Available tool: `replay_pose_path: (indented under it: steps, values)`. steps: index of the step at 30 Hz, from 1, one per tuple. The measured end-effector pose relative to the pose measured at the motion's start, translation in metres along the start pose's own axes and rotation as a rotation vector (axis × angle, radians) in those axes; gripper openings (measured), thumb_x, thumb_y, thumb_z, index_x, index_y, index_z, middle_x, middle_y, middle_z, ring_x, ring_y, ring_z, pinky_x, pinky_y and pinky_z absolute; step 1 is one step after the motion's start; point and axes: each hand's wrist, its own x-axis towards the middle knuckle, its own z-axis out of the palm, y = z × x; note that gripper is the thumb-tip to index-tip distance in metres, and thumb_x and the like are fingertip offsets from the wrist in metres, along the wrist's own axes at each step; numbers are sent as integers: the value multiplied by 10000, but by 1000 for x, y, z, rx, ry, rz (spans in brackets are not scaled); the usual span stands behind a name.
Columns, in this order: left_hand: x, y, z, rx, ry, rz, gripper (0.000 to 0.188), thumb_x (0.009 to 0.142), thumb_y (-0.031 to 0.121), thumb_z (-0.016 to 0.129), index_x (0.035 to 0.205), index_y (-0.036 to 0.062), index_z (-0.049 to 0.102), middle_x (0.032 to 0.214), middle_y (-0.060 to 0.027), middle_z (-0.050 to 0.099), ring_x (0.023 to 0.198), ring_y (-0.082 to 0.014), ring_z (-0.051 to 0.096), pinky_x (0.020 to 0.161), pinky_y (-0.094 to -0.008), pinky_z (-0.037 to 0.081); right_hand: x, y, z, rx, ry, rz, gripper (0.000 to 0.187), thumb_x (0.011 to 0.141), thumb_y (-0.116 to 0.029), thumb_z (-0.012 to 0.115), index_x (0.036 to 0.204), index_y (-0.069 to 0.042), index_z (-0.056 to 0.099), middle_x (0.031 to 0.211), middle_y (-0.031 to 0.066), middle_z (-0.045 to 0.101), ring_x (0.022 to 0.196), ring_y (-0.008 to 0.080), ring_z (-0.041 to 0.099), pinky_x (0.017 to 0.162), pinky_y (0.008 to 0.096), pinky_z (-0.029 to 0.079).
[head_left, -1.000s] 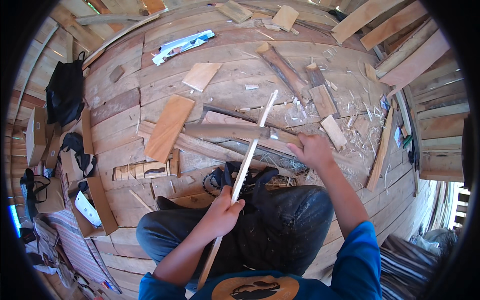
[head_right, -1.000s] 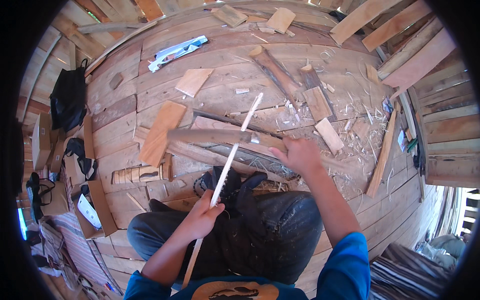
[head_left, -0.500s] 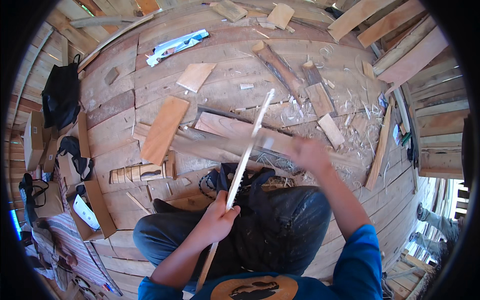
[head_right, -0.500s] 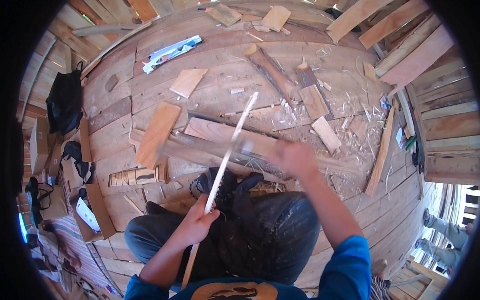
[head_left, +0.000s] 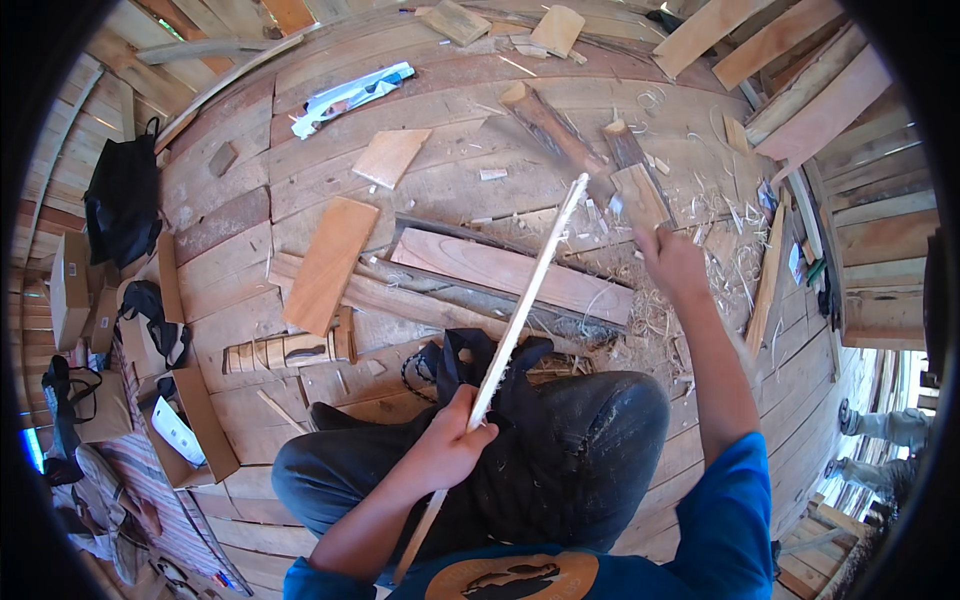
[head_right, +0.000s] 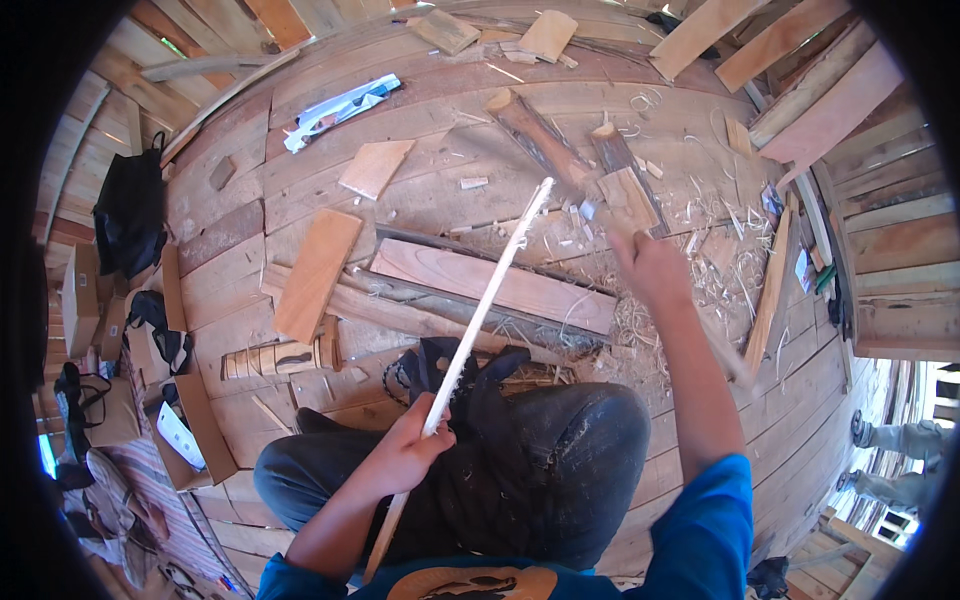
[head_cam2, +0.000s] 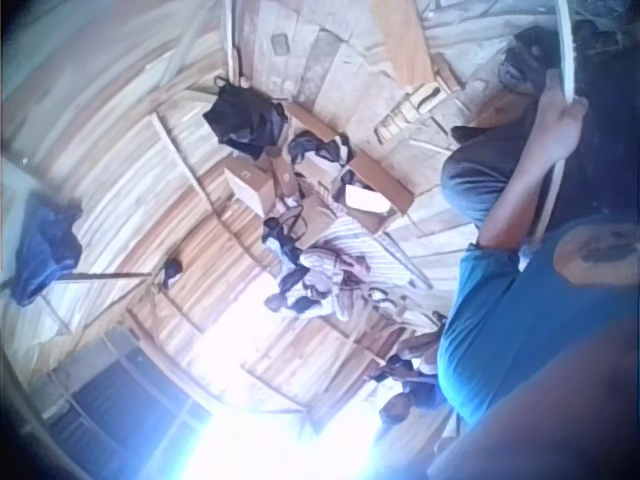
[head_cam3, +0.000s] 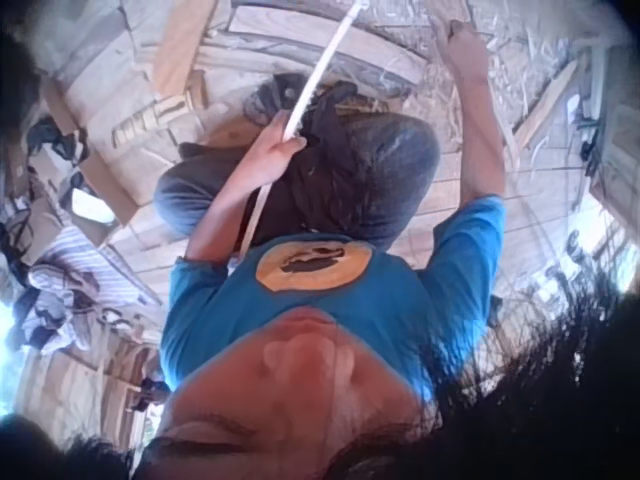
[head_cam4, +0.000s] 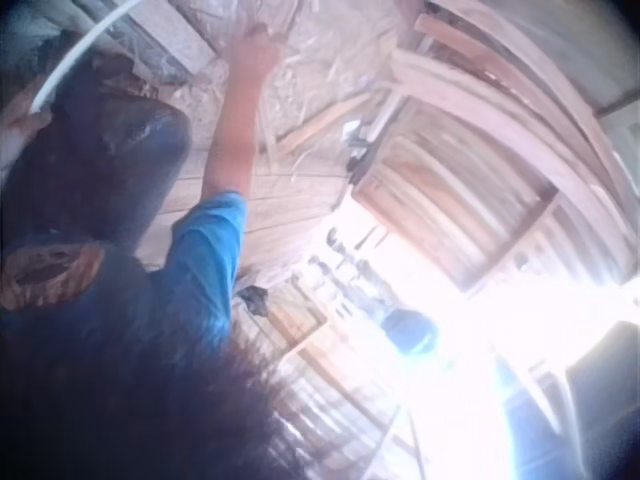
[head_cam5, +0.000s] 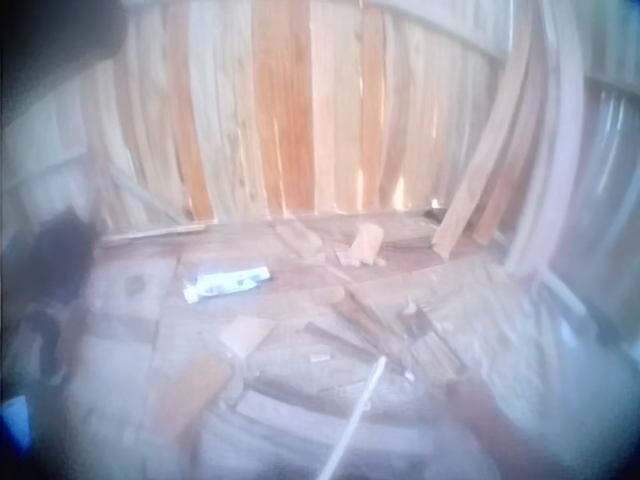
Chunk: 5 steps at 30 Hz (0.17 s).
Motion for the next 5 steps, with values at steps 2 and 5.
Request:
replay_pose_path:
  steps: [2, 5]
  values:
    - [3, -8, -2, -136, -39, -70, 178, 868, 58, 566, 991, 77, 439, 755, 4, 448, 575, -66, 426, 502, -229, 343, -17, -10, -8, -75, -57, -43, 569, 900, -530, 493, 771, 6, 633, 711, 252, 620, 720, 421, 627, 669, 487, 500]
    - [4, -11, 2, -168, -46, -66, 181, 872, 60, 566, 992, 92, 434, 755, 14, 442, 534, -45, 398, 450, -212, 300, -29, -21, -8, 37, -44, 30, 580, 894, -545, 495, 760, 4, 627, 706, 249, 621, 707, 414, 629, 671, 485, 503]
